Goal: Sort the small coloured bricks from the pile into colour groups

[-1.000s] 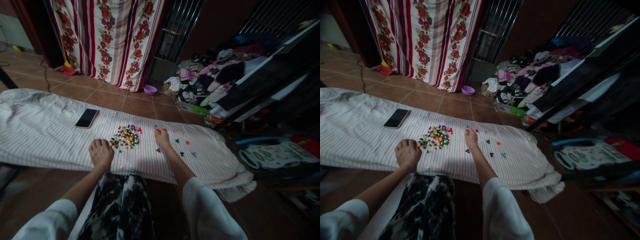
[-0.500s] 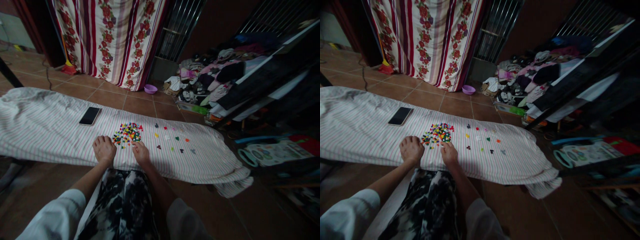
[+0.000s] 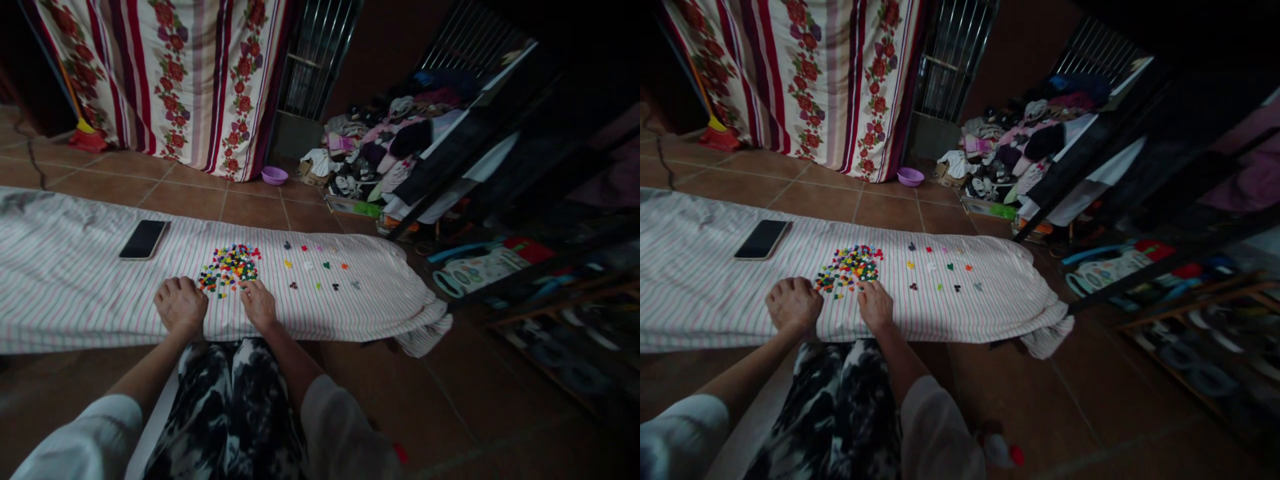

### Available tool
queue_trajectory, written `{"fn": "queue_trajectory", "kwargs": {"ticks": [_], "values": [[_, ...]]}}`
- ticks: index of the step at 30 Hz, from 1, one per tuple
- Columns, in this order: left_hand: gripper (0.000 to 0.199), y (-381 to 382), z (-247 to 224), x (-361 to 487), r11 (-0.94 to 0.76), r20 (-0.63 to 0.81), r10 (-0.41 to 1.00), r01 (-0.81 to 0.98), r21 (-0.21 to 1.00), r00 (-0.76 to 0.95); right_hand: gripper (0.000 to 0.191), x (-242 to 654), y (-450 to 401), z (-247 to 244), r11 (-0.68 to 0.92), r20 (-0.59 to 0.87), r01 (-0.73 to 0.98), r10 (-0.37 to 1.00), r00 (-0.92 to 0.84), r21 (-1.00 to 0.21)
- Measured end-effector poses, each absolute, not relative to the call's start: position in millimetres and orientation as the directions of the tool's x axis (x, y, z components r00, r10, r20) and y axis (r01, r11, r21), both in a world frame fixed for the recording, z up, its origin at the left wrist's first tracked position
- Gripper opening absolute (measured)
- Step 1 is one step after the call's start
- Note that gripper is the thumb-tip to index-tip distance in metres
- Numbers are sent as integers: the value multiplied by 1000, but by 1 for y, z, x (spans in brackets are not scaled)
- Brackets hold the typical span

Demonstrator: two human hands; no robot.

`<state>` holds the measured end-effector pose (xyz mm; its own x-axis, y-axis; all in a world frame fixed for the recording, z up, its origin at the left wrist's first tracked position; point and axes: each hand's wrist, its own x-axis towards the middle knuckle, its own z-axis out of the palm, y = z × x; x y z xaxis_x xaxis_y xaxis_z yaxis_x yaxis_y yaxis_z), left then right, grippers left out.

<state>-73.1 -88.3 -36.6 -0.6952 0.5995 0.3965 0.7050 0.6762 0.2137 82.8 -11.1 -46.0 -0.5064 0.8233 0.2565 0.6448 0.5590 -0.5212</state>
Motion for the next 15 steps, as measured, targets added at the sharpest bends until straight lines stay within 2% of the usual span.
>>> {"fn": "queue_trajectory", "kwargs": {"ticks": [15], "values": [[33,-89,-39,-72,683,417,583,699,211,-697,10,81,-15,-46,539,280,683,842,-461,-493]]}}
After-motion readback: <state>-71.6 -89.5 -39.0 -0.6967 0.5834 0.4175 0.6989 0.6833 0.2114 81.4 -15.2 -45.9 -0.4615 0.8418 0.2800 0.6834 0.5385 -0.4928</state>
